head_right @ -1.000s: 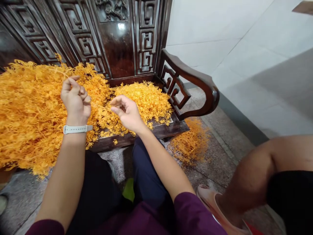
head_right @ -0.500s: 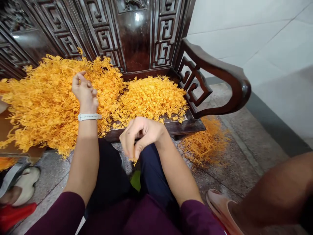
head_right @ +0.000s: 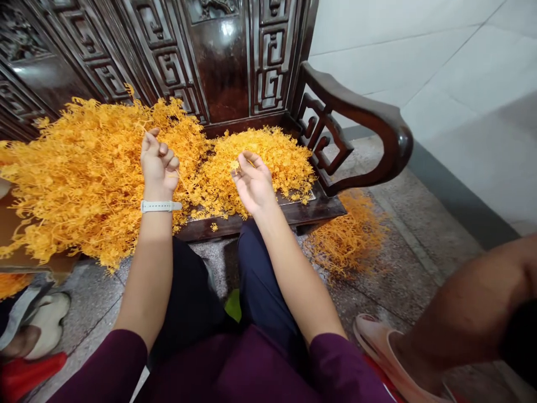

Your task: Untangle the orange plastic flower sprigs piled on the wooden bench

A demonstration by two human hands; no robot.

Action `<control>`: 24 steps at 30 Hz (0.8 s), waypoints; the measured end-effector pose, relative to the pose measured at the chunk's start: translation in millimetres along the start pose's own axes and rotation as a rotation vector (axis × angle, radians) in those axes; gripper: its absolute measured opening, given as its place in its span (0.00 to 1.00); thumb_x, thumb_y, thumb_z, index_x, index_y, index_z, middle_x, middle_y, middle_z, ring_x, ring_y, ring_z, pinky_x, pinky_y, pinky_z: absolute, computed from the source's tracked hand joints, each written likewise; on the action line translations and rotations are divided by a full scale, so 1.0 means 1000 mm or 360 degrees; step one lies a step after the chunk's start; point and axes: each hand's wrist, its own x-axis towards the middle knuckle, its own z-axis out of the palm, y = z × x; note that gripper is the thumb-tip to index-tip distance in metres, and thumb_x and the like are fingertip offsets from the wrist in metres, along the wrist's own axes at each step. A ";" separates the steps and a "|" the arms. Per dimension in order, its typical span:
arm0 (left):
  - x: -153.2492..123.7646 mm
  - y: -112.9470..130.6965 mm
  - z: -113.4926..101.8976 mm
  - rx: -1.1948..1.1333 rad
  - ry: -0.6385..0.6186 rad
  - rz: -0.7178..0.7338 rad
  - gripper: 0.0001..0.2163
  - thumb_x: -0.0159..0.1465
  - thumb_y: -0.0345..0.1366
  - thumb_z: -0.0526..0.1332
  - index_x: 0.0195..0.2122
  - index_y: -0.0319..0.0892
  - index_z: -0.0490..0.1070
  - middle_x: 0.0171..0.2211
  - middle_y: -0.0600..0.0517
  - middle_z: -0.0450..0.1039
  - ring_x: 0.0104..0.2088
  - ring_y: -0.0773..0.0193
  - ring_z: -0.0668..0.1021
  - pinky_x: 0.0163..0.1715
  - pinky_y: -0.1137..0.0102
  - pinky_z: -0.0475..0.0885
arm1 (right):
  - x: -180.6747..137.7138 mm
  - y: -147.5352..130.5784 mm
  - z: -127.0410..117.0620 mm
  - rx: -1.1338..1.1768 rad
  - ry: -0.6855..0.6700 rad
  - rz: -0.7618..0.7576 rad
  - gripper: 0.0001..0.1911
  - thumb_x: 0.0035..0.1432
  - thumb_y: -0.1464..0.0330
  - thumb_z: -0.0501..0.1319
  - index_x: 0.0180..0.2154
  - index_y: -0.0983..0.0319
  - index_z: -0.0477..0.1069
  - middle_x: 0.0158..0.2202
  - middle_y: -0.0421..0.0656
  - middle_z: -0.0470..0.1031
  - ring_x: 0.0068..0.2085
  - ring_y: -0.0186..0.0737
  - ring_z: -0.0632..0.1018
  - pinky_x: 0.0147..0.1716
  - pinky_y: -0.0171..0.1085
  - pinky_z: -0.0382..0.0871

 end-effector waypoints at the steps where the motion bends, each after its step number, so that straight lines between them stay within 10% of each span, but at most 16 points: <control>1: -0.001 0.001 0.001 -0.0015 -0.0002 -0.0010 0.12 0.80 0.38 0.55 0.39 0.45 0.73 0.21 0.60 0.57 0.14 0.75 0.55 0.13 0.78 0.49 | -0.004 -0.002 -0.001 0.0002 -0.0175 -0.0010 0.12 0.56 0.77 0.73 0.37 0.60 0.73 0.35 0.36 0.76 0.33 0.26 0.75 0.34 0.26 0.76; 5: -0.004 0.007 0.000 -0.0059 -0.0066 -0.0030 0.12 0.80 0.38 0.54 0.41 0.43 0.73 0.20 0.61 0.56 0.14 0.76 0.55 0.13 0.79 0.50 | -0.008 -0.008 -0.011 0.0076 -0.1079 0.0052 0.25 0.42 0.66 0.83 0.27 0.58 0.66 0.22 0.31 0.66 0.22 0.27 0.67 0.20 0.26 0.68; 7: -0.004 0.010 -0.001 -0.0093 -0.0094 -0.0045 0.12 0.80 0.37 0.53 0.41 0.43 0.72 0.20 0.61 0.56 0.14 0.76 0.55 0.13 0.80 0.50 | 0.001 -0.007 -0.012 0.0157 -0.0856 0.0068 0.24 0.48 0.67 0.80 0.26 0.58 0.63 0.21 0.31 0.65 0.21 0.28 0.68 0.21 0.27 0.70; 10: -0.004 0.011 -0.002 -0.0189 -0.0100 -0.0095 0.12 0.81 0.37 0.53 0.41 0.42 0.71 0.20 0.61 0.56 0.13 0.76 0.55 0.13 0.80 0.50 | 0.019 -0.001 -0.007 0.0215 0.0223 0.0267 0.09 0.65 0.77 0.63 0.33 0.59 0.67 0.29 0.37 0.74 0.30 0.30 0.78 0.32 0.27 0.79; 12: -0.005 0.009 -0.001 -0.0241 -0.0103 -0.0131 0.12 0.80 0.37 0.53 0.41 0.42 0.72 0.20 0.61 0.56 0.13 0.76 0.55 0.13 0.80 0.50 | 0.025 0.002 -0.001 0.0194 0.0563 0.0353 0.10 0.66 0.81 0.57 0.36 0.61 0.68 0.32 0.40 0.76 0.33 0.29 0.80 0.35 0.27 0.79; 18: -0.014 0.007 0.007 -0.0478 -0.0123 -0.0287 0.14 0.81 0.37 0.51 0.39 0.41 0.72 0.19 0.61 0.55 0.14 0.75 0.55 0.13 0.79 0.49 | 0.005 0.008 0.004 0.0095 0.0228 0.0310 0.10 0.53 0.79 0.66 0.35 0.62 0.69 0.30 0.36 0.77 0.24 0.26 0.70 0.24 0.27 0.68; 24: -0.021 0.018 0.020 -0.0813 -0.0110 -0.0227 0.20 0.82 0.38 0.48 0.31 0.41 0.65 0.20 0.60 0.54 0.14 0.75 0.55 0.13 0.78 0.49 | -0.006 0.023 0.004 -0.0972 -0.0089 -0.0093 0.13 0.57 0.60 0.72 0.35 0.62 0.74 0.30 0.37 0.77 0.29 0.29 0.74 0.29 0.27 0.67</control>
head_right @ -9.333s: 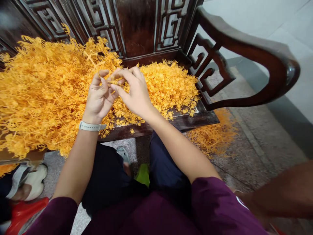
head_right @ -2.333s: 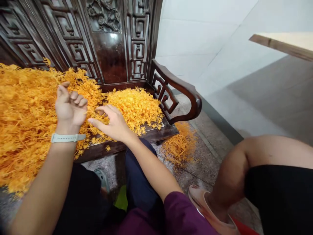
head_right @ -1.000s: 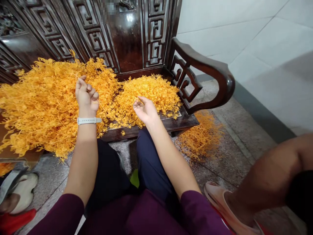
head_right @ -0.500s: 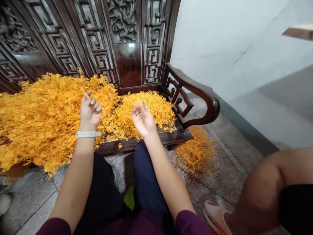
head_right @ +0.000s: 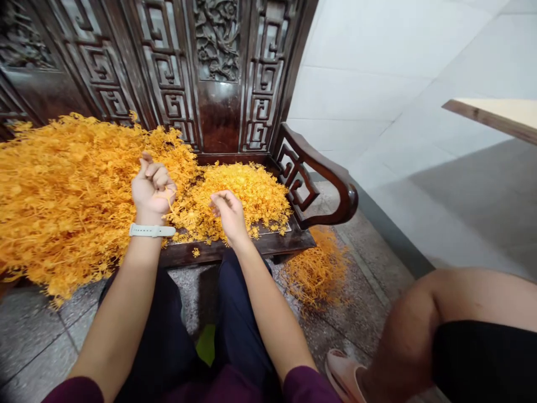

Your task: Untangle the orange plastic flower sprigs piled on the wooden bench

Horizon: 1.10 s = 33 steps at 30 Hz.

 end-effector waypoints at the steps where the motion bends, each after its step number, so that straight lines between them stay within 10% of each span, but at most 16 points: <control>1: -0.001 0.001 0.003 -0.0006 -0.0001 0.0047 0.21 0.82 0.38 0.47 0.30 0.41 0.65 0.20 0.59 0.53 0.14 0.75 0.54 0.13 0.78 0.49 | -0.002 0.002 0.003 -0.0119 -0.0094 -0.0020 0.16 0.60 0.55 0.71 0.35 0.62 0.75 0.30 0.38 0.77 0.30 0.29 0.75 0.30 0.28 0.68; 7: -0.004 0.002 0.011 0.0022 -0.0028 0.0191 0.21 0.81 0.39 0.49 0.29 0.41 0.64 0.20 0.59 0.51 0.14 0.75 0.52 0.13 0.77 0.49 | -0.019 0.007 0.025 -0.0108 -0.0649 0.0090 0.24 0.58 0.47 0.72 0.41 0.61 0.78 0.36 0.40 0.79 0.31 0.32 0.79 0.35 0.34 0.75; 14: -0.009 0.029 0.019 0.0076 -0.0005 0.0239 0.20 0.82 0.39 0.46 0.33 0.43 0.70 0.18 0.60 0.51 0.13 0.73 0.51 0.11 0.77 0.48 | -0.015 0.009 0.022 -0.0147 -0.0294 -0.0180 0.20 0.56 0.53 0.75 0.36 0.60 0.73 0.30 0.38 0.78 0.27 0.31 0.76 0.29 0.32 0.71; 33: -0.042 0.060 0.050 -0.0351 -0.0128 0.0221 0.20 0.83 0.38 0.45 0.35 0.43 0.69 0.19 0.61 0.51 0.14 0.74 0.50 0.11 0.81 0.44 | -0.054 -0.005 0.040 0.0171 -0.0615 -0.0282 0.19 0.64 0.53 0.71 0.35 0.59 0.69 0.23 0.37 0.70 0.26 0.34 0.71 0.29 0.35 0.66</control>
